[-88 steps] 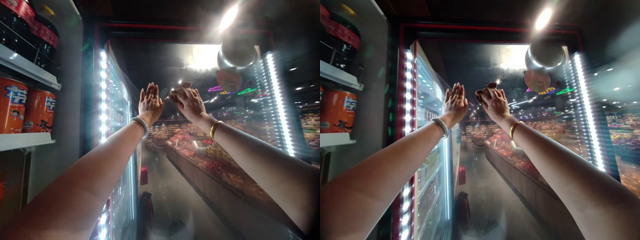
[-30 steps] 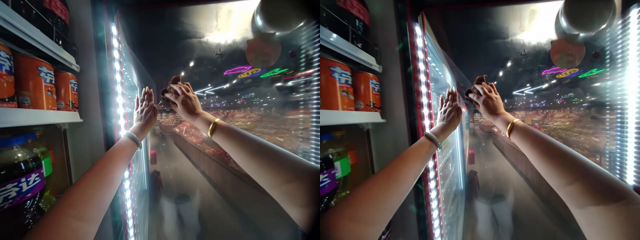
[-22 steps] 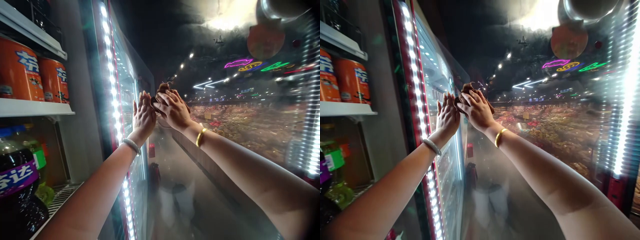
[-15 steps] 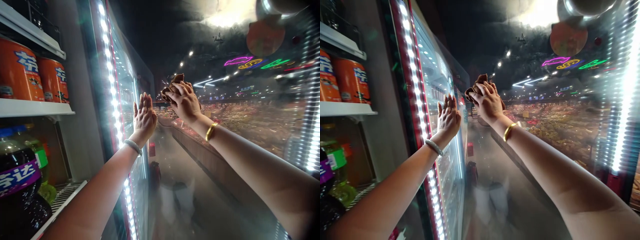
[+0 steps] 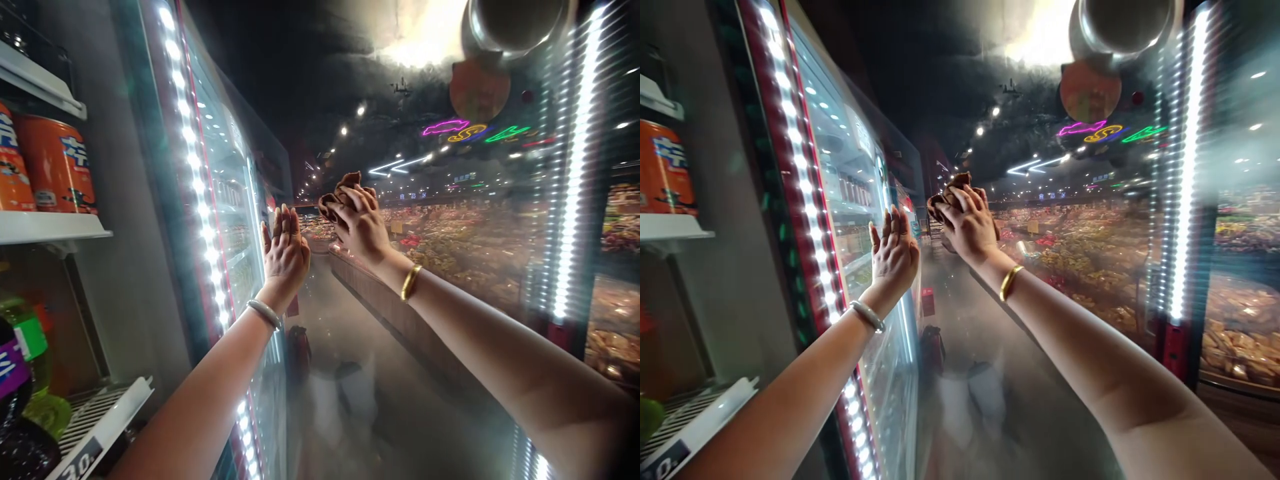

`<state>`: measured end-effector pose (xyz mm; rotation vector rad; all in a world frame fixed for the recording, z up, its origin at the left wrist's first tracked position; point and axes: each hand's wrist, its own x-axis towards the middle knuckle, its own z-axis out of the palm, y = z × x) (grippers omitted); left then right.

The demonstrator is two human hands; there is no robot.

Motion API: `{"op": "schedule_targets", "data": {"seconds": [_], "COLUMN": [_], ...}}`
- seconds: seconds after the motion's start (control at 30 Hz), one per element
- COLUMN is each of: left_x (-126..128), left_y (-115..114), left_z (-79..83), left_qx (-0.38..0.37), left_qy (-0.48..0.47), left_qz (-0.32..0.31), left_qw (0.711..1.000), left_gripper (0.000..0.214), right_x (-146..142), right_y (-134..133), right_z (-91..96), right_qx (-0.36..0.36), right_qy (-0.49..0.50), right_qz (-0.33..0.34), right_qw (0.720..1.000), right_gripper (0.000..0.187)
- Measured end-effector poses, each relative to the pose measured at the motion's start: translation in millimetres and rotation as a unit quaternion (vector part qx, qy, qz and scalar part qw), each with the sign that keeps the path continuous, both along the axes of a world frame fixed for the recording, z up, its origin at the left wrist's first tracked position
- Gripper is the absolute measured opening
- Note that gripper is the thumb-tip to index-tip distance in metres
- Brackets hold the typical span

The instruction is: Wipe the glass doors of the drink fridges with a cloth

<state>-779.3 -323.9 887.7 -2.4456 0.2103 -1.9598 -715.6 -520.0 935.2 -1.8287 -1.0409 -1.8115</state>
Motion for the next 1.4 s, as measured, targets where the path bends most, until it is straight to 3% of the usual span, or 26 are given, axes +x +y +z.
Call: {"op": "schedule_targets", "data": {"seconds": [0.07,0.13,0.27,0.37,0.5,0.6,0.7,0.8,0.9,1.0,1.1,1.2,1.27,1.33,1.4], "left_x": [4,7,10,11,16,16,8,-1,-2,4,16,28,34,39,43], "left_y": [-6,-10,-16,-21,-28,-34,-45,-67,-90,-103,-105,-107,-115,-126,-138], "left_z": [-0.5,-4.4,-18.0,-23.6,-23.1,-25.7,-33.8,-37.3,-24.6,-5.3,-1.9,-14.1,-17.8,-9.6,9.5], "left_qx": [-0.008,-0.013,-0.006,0.004,-0.015,-0.015,0.050,0.147,0.146,0.075,0.039,0.054,0.067,0.080,0.091], "left_qy": [-0.004,-0.005,0.000,0.015,0.012,-0.003,-0.011,0.003,0.029,0.057,0.075,0.064,0.035,0.005,-0.017], "left_qz": [-0.006,-0.016,-0.025,-0.035,-0.051,-0.075,-0.151,-0.229,-0.254,-0.256,-0.248,-0.209,-0.160,-0.113,-0.085], "left_qw": [1.000,1.000,1.000,0.999,0.999,0.997,0.987,0.962,0.956,0.962,0.965,0.974,0.984,0.990,0.992], "left_gripper": [0.067,0.066,0.067,0.067,0.070,0.072,0.077,0.078,0.078,0.077,0.071,0.074,0.083,0.086,0.075], "right_x": [-7,-10,1,12,10,2,0,6,12,10,6,15,27,40,49], "right_y": [15,19,-18,-43,-24,-9,-20,-39,-38,-25,-32,-69,-99,-124,-137], "right_z": [-3.8,-19.0,-51.8,-49.4,-28.8,-33.3,-52.3,-57.6,-41.6,-29.7,-39.3,-55.9,-58.9,-53.4,-43.8], "right_qx": [-0.005,-0.059,-0.139,-0.074,0.066,0.031,-0.036,0.032,0.122,0.089,0.001,-0.065,-0.058,-0.024,0.001], "right_qy": [-0.005,-0.025,-0.060,-0.030,0.029,0.034,0.030,0.060,0.078,0.075,0.074,0.083,0.094,0.099,0.088], "right_qz": [0.006,0.010,-0.010,-0.034,-0.046,-0.045,-0.034,-0.026,-0.026,-0.005,0.034,0.048,0.022,-0.010,-0.024], "right_qw": [1.000,0.998,0.988,0.996,0.996,0.998,0.998,0.997,0.989,0.993,0.997,0.993,0.994,0.995,0.996], "right_gripper": [0.037,0.040,0.043,0.042,0.041,0.043,0.046,0.049,0.057,0.063,0.067,0.065,0.060,0.055,0.054]}}
